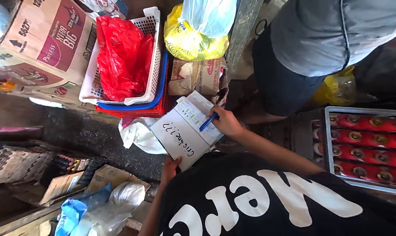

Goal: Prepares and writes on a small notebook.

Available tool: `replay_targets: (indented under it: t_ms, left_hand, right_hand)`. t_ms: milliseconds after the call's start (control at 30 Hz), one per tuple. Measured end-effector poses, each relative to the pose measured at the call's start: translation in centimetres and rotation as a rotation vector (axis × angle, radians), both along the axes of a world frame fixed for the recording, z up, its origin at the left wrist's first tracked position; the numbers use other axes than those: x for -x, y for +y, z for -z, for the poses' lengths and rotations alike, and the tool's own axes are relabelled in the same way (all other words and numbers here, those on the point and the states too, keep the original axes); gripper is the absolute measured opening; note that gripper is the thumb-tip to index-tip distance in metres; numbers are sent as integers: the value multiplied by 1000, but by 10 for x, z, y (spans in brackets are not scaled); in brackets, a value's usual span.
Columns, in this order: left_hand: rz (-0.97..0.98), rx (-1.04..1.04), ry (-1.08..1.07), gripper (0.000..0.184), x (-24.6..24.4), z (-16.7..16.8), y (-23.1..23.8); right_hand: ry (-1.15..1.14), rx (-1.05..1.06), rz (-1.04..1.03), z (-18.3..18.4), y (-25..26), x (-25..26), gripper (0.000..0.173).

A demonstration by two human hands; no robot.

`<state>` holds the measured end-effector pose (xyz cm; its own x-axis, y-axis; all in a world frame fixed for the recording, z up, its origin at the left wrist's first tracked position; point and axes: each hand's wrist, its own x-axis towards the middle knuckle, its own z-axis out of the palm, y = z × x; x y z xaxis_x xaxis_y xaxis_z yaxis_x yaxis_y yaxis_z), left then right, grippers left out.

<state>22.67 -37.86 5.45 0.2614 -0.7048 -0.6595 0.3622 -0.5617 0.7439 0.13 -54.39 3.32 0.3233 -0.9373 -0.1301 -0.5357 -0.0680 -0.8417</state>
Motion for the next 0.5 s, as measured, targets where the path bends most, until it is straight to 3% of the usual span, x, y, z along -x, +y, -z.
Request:
replay_targets:
  t_ms: [133,200,333,400,500]
  left_hand:
    - [-2,59,21,20,-3,6,7]
    - [11,86,52,21,-6,9,8]
    - [22,90,105,21,-7,9,7]
    - [21,84,107,21,-7,10,5]
    - [30,77,125,21,-9,10,2]
  right_hand:
    - [78,64,51,3,1,2,16]
    - [-51,187,59,1,6,3,19]
    - [-395,133,-408,-23,32,0,23]
    - [-418,110,-547,-22,40,-6,28]
    - [-250,179,-336,-13,41,-5,34]
